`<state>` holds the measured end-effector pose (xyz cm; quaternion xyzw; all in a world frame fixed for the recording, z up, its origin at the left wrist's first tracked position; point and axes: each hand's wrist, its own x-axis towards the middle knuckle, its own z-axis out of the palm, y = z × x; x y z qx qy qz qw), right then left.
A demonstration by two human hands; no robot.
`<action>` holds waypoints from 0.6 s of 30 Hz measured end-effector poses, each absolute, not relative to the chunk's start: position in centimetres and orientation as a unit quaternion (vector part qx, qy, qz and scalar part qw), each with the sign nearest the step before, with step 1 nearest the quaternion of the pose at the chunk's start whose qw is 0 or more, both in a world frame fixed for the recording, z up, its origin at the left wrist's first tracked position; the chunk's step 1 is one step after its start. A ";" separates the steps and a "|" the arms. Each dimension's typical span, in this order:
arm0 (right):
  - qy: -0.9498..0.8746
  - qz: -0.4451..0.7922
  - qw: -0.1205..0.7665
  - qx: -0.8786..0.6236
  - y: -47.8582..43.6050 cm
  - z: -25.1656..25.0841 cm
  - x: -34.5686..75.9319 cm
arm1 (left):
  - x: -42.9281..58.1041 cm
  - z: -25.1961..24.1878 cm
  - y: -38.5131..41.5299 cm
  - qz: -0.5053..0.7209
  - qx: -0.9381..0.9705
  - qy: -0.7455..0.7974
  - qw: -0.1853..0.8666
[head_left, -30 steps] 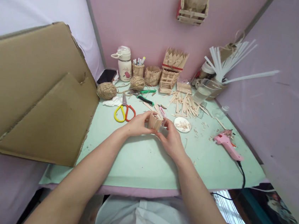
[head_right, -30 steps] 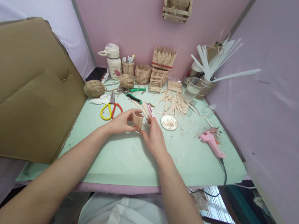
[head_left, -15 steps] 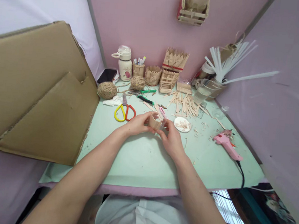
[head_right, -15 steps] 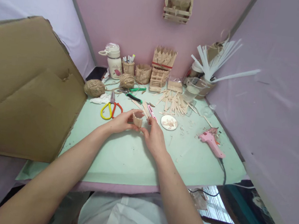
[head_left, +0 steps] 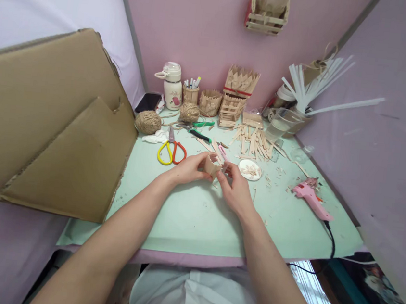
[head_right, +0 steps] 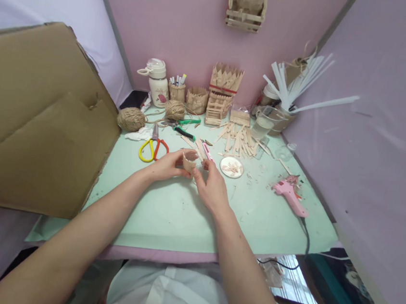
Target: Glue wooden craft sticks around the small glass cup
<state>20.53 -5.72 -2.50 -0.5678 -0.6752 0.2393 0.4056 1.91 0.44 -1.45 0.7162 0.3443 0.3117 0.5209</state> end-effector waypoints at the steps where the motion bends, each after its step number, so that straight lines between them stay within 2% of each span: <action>1: -0.675 0.237 0.405 -0.569 -5.7 -2.5 20.5 | 1.9 -1.5 0.5 0.312 0.718 0.345 0.518; 18: -0.675 0.280 0.404 -0.551 -5.4 -2.9 20.7 | 1.8 -1.6 0.6 0.344 0.715 0.353 0.495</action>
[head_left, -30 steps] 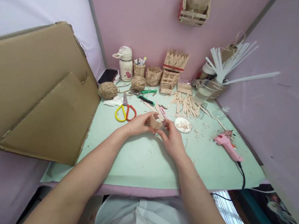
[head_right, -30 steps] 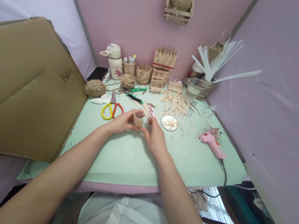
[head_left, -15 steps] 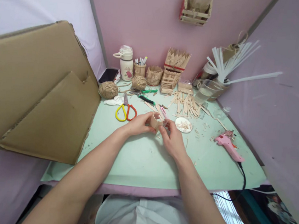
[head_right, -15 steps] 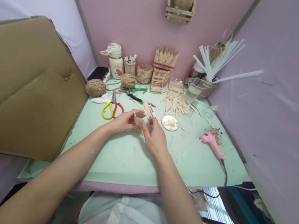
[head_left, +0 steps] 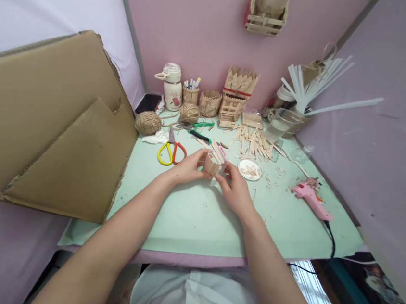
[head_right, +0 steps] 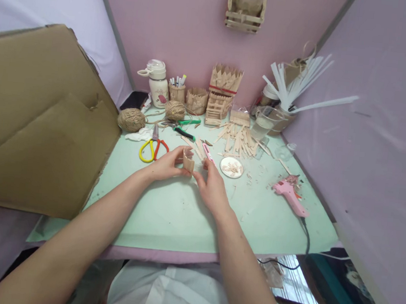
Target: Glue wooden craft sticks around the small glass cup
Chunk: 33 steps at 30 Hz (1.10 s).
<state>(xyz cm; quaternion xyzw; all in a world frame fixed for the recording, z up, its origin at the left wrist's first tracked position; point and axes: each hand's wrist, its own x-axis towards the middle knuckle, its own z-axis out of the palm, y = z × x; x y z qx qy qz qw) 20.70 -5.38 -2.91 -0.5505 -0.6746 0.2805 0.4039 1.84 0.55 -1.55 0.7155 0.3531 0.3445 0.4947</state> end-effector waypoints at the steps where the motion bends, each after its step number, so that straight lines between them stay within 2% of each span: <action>1: -0.673 0.277 0.405 -0.553 -5.3 -3.0 20.7 | 1.8 -1.4 0.6 0.350 0.718 0.364 0.479; 5: -0.654 0.265 0.414 -0.575 -5.3 -2.8 20.7 | 1.6 -1.1 0.7 0.332 0.734 0.412 0.426; 12: -0.635 0.252 0.415 -0.601 -5.5 -2.3 20.6 | 1.5 -1.1 0.7 0.312 0.731 0.365 0.485; 17: -0.637 0.250 0.403 -0.607 -5.7 -2.1 20.4 | 1.3 -1.3 1.1 0.297 0.742 0.352 0.487; 24: -0.623 0.271 0.407 -0.610 -5.4 -2.5 20.3 | 1.2 -1.0 1.3 0.275 0.786 0.388 0.396; 28: -0.636 0.260 0.378 -0.621 -6.1 -1.6 20.4 | 1.1 -0.7 1.2 0.268 0.778 0.376 0.427; 33: -0.685 0.189 0.313 -0.629 -8.6 1.7 22.3 | 1.1 -0.6 1.2 0.268 0.748 0.384 0.470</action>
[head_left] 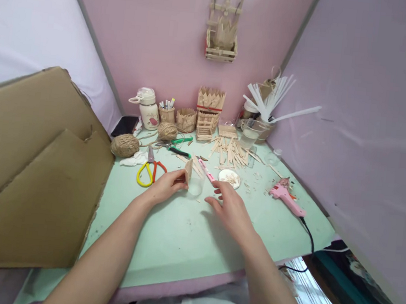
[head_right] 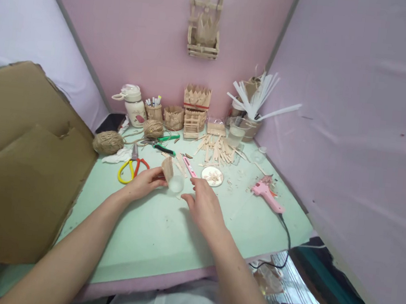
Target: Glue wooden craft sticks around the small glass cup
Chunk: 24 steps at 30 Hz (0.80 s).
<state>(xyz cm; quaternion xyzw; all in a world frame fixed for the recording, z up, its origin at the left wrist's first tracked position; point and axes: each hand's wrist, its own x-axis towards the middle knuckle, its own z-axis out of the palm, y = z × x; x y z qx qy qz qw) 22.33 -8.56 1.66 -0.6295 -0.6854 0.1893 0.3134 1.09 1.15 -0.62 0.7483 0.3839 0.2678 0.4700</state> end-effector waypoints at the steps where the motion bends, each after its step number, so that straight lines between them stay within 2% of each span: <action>1: -0.695 0.172 0.295 -0.633 -8.9 2.4 23.1 | 1.1 -0.6 1.1 0.269 0.743 0.384 0.478; 6: -0.698 0.069 0.204 -0.682 -7.7 5.7 28.4 | 1.2 -0.8 0.9 0.286 0.729 0.379 0.492; 11: -0.663 0.022 0.080 -0.744 -2.1 7.4 33.3 | 2.0 -1.2 0.3 0.333 0.723 0.421 0.435; 17: -0.652 0.027 0.012 -0.758 5.4 6.2 36.0 | 4.5 -0.7 -1.1 0.384 0.693 0.469 0.391; 24: -0.641 0.050 -0.048 -0.764 10.7 3.5 36.4 | 6.2 -0.3 -1.5 0.415 0.654 0.487 0.404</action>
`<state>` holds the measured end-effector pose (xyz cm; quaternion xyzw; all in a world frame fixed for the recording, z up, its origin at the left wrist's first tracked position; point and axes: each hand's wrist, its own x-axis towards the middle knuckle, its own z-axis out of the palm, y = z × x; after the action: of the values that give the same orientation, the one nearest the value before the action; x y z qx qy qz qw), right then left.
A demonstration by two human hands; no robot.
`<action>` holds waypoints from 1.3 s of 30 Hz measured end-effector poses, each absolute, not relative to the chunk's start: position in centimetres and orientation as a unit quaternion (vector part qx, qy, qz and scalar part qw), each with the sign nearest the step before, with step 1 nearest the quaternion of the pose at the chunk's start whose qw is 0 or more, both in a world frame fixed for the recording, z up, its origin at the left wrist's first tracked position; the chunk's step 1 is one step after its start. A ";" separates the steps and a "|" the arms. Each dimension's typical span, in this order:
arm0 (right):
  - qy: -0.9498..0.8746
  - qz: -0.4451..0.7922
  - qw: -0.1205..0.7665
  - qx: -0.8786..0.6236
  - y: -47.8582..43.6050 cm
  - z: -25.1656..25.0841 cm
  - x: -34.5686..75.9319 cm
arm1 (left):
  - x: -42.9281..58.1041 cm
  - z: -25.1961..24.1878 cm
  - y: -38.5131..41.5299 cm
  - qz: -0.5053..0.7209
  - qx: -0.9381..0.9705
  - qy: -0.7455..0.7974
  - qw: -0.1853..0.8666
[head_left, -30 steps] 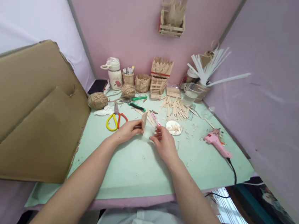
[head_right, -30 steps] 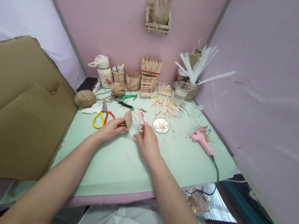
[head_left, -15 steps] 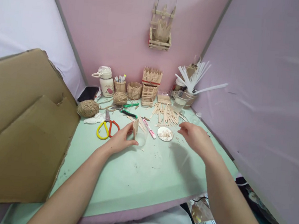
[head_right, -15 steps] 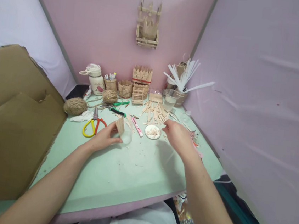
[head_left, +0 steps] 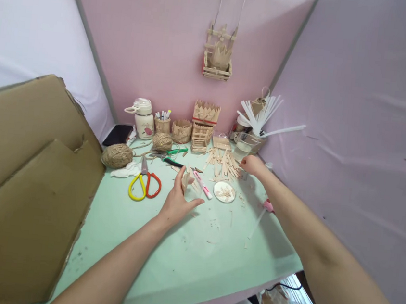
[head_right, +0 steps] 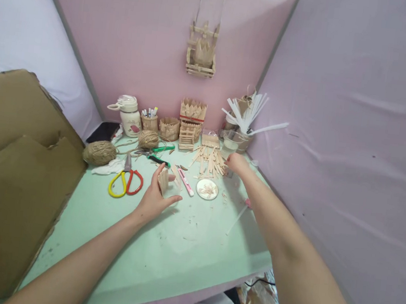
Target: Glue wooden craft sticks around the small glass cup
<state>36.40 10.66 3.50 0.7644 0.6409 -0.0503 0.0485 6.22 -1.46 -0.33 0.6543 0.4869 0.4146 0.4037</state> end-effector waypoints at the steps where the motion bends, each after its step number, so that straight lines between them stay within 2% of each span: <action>1: 0.639 -0.053 0.054 0.765 11.1 3.2 36.4 | 6.2 -0.3 -1.5 0.413 0.656 0.487 0.404; 23: 0.614 -0.055 0.106 0.780 12.2 2.1 35.1 | 5.7 -0.6 -2.3 0.393 0.673 0.490 0.391; 39: 0.600 -0.013 0.062 0.798 12.1 0.6 37.1 | 5.6 -0.6 -2.5 0.375 0.680 0.492 0.394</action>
<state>37.09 12.10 0.56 0.7976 0.5999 -0.0133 0.0620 5.58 -2.53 -0.58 0.6805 0.4915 0.3747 0.3936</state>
